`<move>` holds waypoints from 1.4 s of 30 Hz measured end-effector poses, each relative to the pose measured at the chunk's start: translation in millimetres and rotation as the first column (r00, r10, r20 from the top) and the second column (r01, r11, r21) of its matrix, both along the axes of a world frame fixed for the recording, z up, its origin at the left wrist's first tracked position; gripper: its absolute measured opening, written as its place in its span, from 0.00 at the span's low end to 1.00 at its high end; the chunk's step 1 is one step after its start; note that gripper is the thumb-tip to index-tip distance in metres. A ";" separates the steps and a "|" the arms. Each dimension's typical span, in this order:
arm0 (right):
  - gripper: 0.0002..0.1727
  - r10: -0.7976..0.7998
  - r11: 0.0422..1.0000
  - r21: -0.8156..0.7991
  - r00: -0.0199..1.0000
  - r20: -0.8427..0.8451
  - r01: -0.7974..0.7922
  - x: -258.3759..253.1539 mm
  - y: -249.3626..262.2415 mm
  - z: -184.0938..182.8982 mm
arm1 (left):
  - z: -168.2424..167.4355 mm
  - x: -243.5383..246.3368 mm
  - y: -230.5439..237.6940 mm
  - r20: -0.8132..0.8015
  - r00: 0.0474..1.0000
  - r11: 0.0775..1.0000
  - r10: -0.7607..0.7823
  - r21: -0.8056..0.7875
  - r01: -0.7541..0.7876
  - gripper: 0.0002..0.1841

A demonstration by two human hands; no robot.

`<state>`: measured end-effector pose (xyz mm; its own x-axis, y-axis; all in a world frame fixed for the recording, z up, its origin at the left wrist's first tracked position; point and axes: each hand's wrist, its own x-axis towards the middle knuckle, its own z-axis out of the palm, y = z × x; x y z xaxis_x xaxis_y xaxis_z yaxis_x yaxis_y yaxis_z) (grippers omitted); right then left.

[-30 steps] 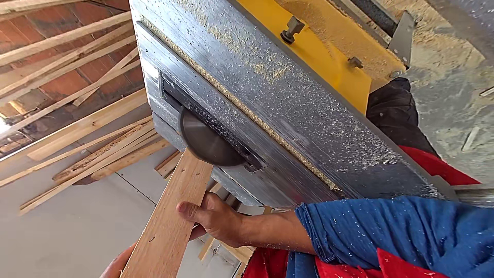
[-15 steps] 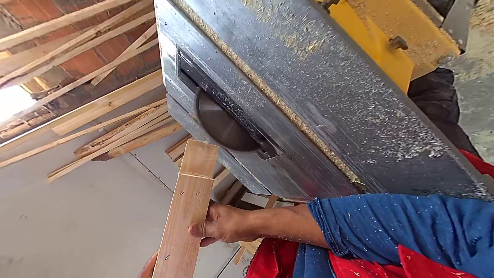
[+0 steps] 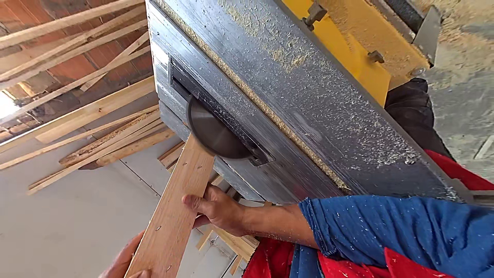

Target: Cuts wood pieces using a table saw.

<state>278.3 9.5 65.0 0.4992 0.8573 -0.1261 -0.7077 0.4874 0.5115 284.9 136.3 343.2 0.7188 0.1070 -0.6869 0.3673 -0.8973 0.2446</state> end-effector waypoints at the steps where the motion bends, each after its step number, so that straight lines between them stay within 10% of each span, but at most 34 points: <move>1: 0.22 -0.010 1.000 0.006 1.000 -0.011 0.010 3.4 -2.4 -1.5 | -2.9 8.1 -4.1 -0.005 1.000 1.000 -0.016 -0.013 0.016 0.26; 42: 0.19 -0.083 0.993 0.074 0.992 -0.100 0.090 -4.6 -15.9 -1.1 | -11.3 45.3 -34.6 -0.046 0.994 0.995 -0.101 -0.020 0.100 0.16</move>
<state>273.7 -6.4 64.0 0.5607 0.8204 -0.1116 -0.6099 0.5004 0.6145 330.2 101.7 331.9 0.6923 0.0233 -0.7212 0.2868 -0.9260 0.2454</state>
